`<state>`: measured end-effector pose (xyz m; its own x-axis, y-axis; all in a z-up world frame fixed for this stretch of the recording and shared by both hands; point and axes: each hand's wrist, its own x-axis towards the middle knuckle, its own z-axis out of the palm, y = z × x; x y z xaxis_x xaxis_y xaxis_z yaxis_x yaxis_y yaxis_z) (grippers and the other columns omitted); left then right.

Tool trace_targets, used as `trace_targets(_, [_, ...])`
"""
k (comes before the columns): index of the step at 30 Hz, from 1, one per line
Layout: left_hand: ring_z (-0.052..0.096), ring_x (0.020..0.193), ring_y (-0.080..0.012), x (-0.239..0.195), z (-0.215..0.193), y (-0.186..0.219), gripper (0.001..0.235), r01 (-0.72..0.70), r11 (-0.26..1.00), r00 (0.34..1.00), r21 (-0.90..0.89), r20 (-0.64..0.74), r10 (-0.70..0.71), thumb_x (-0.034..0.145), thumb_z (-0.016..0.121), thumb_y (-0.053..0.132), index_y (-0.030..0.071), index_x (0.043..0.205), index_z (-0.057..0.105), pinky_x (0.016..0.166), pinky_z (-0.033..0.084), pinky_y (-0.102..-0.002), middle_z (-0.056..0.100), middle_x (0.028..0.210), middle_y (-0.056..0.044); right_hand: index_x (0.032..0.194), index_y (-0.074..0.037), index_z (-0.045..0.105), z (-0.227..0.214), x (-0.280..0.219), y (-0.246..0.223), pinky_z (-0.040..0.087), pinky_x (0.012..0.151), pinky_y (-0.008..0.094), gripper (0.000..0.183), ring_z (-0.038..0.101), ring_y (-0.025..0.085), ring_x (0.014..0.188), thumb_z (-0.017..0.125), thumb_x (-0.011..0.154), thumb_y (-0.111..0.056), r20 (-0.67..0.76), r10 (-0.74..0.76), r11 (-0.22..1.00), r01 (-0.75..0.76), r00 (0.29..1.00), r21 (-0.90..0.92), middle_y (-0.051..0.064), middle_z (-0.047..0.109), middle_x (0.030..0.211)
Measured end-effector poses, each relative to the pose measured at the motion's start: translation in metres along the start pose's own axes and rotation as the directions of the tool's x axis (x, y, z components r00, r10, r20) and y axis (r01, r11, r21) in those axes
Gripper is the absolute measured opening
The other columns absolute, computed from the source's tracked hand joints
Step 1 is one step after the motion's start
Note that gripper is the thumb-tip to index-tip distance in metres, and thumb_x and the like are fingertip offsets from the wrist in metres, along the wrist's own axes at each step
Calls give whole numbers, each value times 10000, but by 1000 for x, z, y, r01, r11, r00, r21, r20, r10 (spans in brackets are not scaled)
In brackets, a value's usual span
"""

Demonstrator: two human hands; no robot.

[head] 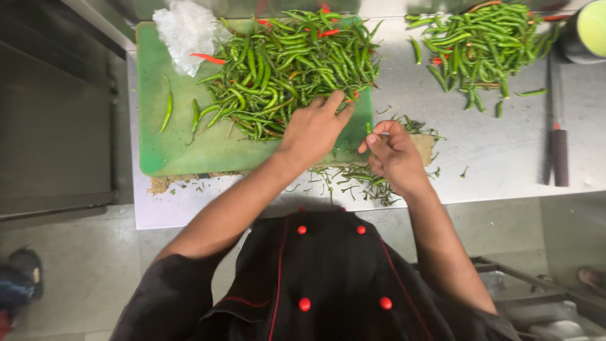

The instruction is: The person repeatedly picks green chilies from a pile on a green cutting board, removes the stems by hand, and places the trimmed chilies onto a stainless steel counter. The process continues throughout the clip with a steady accumulation of trimmed chilies.

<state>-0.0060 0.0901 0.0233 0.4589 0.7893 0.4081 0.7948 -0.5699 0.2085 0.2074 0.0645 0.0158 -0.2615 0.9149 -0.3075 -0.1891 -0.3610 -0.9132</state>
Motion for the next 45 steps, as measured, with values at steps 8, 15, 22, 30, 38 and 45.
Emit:
trace_targets(8, [671, 935, -282, 12, 9, -19, 173, -42, 971, 992, -235, -126, 13, 858, 648, 62, 63, 1014, 724, 735, 577, -417, 613, 1035, -89, 1209, -60, 598, 12, -30, 15, 379, 516, 266, 276, 445, 138, 605, 465, 970, -92, 26, 124, 858, -120, 992, 500, 67, 558, 875])
trace_targets(15, [648, 971, -266, 25, 12, -37, 93, -209, 978, 971, 4, 123, 207, 807, 684, 136, 104, 886, 722, 799, 575, -416, 628, 1031, -81, 1071, -71, 577, 40, -34, 44, 343, 484, 250, 129, 410, 119, 587, 500, 970, -90, -176, 114, 852, -5, 978, 523, 53, 559, 878])
trace_targets(22, [686, 791, -249, -10, -42, -15, 184, 77, 823, 988, -563, -66, -138, 888, 739, 122, 29, 1034, 677, 686, 555, -389, 698, 899, -85, 1142, -44, 628, 58, -54, 34, 388, 528, 291, 261, 450, 138, 607, 696, 968, -228, -269, -304, 883, 165, 914, -439, 17, 529, 762])
trace_targets(30, [596, 647, -110, -69, -32, 48, 226, 611, 243, 770, -754, 492, -407, 1001, 688, 189, 24, 845, 690, 574, 502, -321, 662, 687, -35, 1084, -109, 664, 23, -44, 10, 523, 646, 291, 161, 638, 132, 755, 653, 1028, -259, 493, -367, 574, 609, 789, -548, 17, 658, 875])
trace_targets(38, [616, 692, -353, -52, 7, 68, 188, 142, 959, 937, -245, -279, -210, 960, 707, 97, 49, 809, 606, 679, 494, -464, 623, 741, -127, 855, -71, 508, -16, -21, 10, 285, 415, 248, 326, 360, 75, 499, 515, 1064, -320, 484, 401, 904, -423, 778, -68, -22, 416, 653])
trace_targets(45, [640, 715, -347, -155, -58, 72, 138, 481, 862, 825, -160, -250, -507, 962, 690, 152, 42, 887, 650, 652, 518, -457, 674, 806, -136, 913, -35, 546, -32, -14, 2, 342, 439, 255, 276, 428, 119, 520, 490, 1058, -263, 447, 429, 860, -506, 785, 64, 44, 495, 723])
